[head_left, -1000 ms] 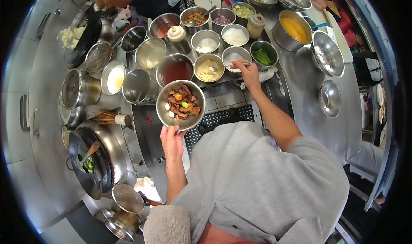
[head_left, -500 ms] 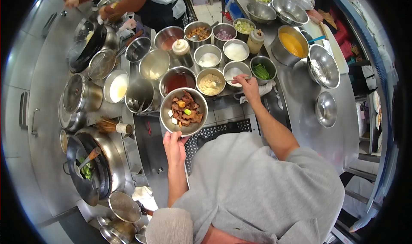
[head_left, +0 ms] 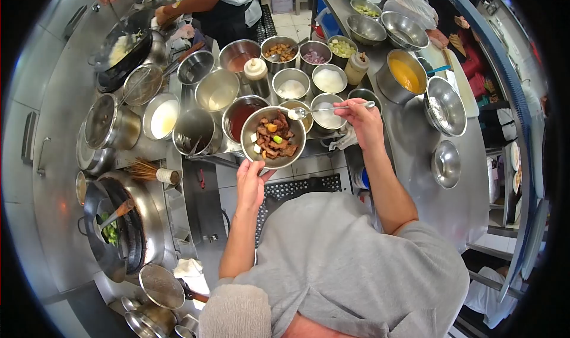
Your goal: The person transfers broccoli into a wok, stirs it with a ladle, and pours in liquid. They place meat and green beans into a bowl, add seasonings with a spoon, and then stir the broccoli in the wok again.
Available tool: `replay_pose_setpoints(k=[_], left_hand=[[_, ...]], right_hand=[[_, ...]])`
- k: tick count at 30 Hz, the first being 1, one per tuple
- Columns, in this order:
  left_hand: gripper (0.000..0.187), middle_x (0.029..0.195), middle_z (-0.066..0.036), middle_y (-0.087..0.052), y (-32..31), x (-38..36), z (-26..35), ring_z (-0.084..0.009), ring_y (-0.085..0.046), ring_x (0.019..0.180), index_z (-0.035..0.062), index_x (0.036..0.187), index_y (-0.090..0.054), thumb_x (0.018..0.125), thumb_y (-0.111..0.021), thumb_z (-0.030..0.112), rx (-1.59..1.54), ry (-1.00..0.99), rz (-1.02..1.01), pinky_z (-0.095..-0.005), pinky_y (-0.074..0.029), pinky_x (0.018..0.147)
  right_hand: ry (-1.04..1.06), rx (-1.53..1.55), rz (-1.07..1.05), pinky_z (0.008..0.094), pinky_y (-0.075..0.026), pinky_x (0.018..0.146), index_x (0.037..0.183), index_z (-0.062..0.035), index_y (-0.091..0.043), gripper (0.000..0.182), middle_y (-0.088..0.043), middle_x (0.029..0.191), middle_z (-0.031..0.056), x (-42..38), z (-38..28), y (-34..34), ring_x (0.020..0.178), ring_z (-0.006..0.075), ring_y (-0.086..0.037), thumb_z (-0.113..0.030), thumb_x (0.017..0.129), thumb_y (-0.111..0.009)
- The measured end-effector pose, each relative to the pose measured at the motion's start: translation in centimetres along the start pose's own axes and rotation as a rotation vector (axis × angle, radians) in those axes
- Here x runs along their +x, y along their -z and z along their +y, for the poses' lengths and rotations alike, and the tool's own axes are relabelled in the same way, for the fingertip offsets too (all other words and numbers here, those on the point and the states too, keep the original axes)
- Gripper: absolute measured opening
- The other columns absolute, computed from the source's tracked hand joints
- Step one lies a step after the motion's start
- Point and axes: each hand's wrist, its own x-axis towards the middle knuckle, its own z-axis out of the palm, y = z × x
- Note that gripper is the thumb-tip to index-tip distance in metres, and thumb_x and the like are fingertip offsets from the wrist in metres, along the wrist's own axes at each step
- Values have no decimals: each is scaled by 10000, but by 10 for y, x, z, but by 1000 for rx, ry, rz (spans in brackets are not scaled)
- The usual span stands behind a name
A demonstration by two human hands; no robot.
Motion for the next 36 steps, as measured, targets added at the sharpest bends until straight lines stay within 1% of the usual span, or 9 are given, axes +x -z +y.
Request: replay_pose_setpoints(k=[7,10,17,20,23,26,30,31,36], left_hand=[[98,942,-37,-604,-13,6,-2,-128,-590,880,44,957,-543,867,-505,40,-4,16,-30,-413,-543,835],[196,1003,-73,-615,-5,14,-11,-158,-593,892,28,1048,-533,856,-498,47,15,43,-38,-407,-532,847],[151,937,-50,-592,-13,10,-7,-141,-579,886,32,1006,-540,865,-499,65,52,42,-49,-403,-529,849],[152,958,-61,-598,1,11,-14,-147,-584,891,31,1007,-540,863,-500,62,33,31,-77,-400,-536,844],[163,980,-68,-602,-4,12,-13,-150,-587,902,28,1016,-543,861,-501,55,45,34,-65,-399,-543,836],[71,896,-41,-594,-3,2,-3,-143,-598,869,38,925,-542,864,-506,43,24,26,-6,-412,-542,823],[91,936,-55,-609,5,6,-4,-143,-601,878,30,945,-541,866,-497,44,27,6,-25,-402,-548,816],[219,979,-67,-613,8,9,-7,-160,-608,883,18,1069,-537,857,-494,45,27,13,-27,-391,-549,831],[229,1008,-86,-610,9,6,-6,-169,-607,902,15,1077,-536,854,-495,44,27,15,-9,-394,-543,839]], right_hand=[[7,15,21,331,-507,802,921,56,-618,204,-659,938,212,-8,1,0,820,230,-663,-127,893,-533],[-4,17,54,334,-507,800,917,56,-614,197,-659,927,208,-8,1,4,819,232,-663,-123,892,-534],[-21,15,40,340,-509,802,910,44,-613,186,-660,920,195,-17,4,3,819,236,-663,-118,894,-524],[-29,-3,28,342,-514,804,911,36,-611,182,-661,907,182,-23,8,-9,811,236,-666,-122,891,-522],[-52,73,68,345,-519,809,908,31,-611,179,-662,901,172,-13,13,-4,803,231,-667,-126,886,-528],[-25,113,58,345,-519,811,910,29,-610,177,-664,904,170,-9,11,-11,800,227,-669,-127,880,-533],[-14,82,26,348,-522,817,917,30,-611,177,-666,898,170,-2,6,-13,811,228,-672,-124,879,-531],[-23,75,19,350,-524,820,920,29,-611,176,-667,908,170,-1,6,-14,816,230,-672,-124,878,-534],[-43,86,19,356,-526,819,929,28,-612,175,-663,906,155,3,14,-8,817,233,-672,-124,877,-541]])
